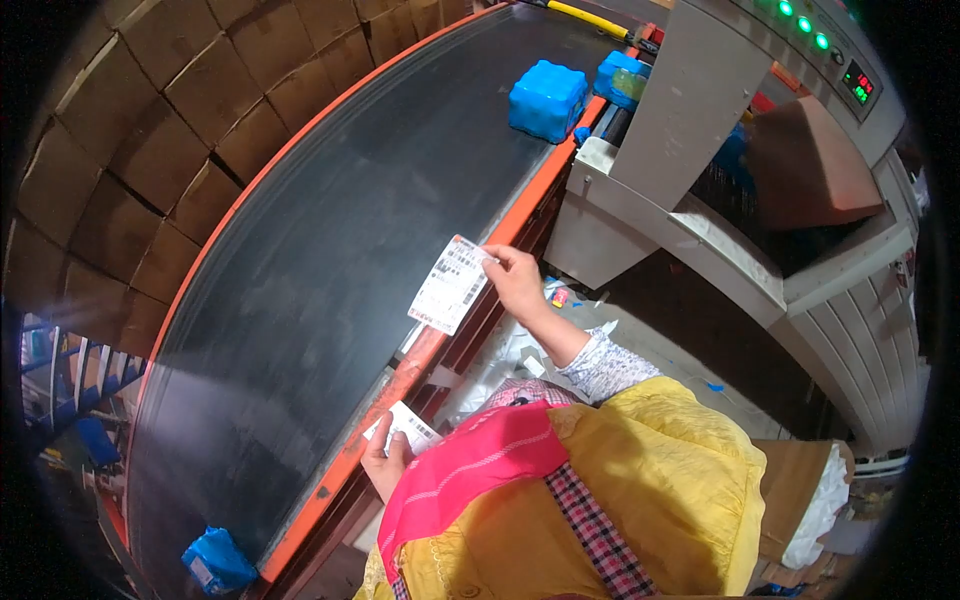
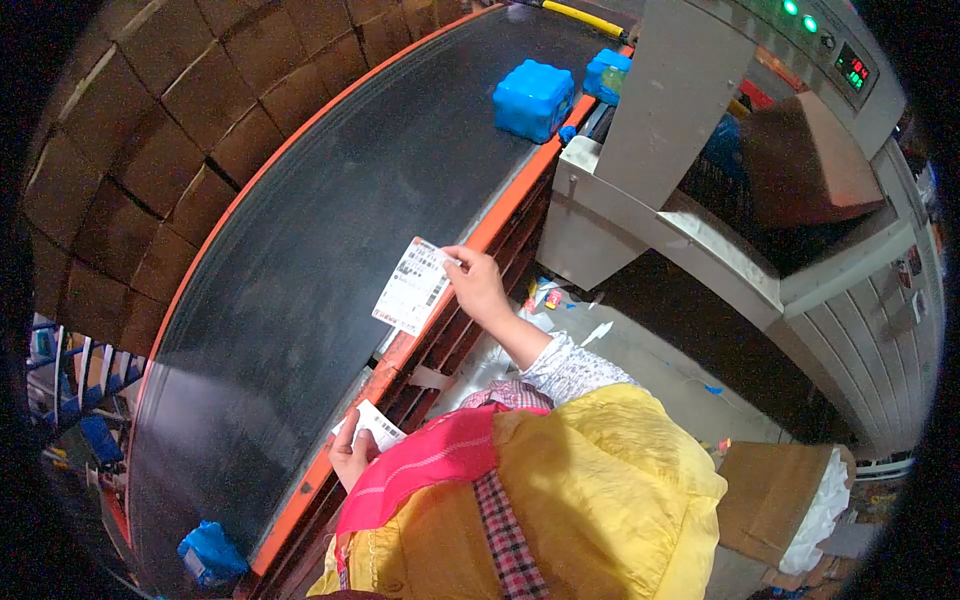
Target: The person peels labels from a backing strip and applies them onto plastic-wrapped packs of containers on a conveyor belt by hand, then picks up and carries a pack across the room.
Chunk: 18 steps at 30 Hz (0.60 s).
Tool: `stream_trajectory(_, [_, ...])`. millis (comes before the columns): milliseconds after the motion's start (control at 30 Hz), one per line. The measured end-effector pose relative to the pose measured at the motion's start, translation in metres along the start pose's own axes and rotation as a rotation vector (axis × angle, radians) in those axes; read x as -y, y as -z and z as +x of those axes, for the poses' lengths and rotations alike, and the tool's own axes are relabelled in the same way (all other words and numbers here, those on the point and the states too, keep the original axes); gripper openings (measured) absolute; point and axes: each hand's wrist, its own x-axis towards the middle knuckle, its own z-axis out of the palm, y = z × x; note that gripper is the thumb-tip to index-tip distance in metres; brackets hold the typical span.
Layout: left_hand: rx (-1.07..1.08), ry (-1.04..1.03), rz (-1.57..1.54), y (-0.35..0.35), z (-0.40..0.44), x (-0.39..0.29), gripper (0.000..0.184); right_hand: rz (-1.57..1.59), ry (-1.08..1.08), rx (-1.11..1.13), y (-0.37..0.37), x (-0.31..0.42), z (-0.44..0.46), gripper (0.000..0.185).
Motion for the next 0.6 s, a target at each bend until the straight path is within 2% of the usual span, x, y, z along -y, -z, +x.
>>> stream_trajectory(133, [0.024,-0.013,0.039,-0.005,0.003,-0.003,0.032,-0.126,-0.026,-0.101,0.025,-0.014,0.029,0.021])
stream_trajectory(267, [-0.039,0.023,-0.013,-0.015,0.002,-0.009,0.031,-0.287,-0.033,-0.193,0.054,-0.03,0.062,0.024])
stream_trajectory(367, [-0.096,0.026,-0.059,-0.02,0.004,-0.01,0.03,-0.414,-0.037,-0.224,0.074,-0.038,0.094,0.033])
stream_trajectory(600, [-0.177,0.035,-0.126,-0.025,0.007,-0.006,0.031,-0.708,0.114,-0.322,0.091,-0.058,0.22,0.04])
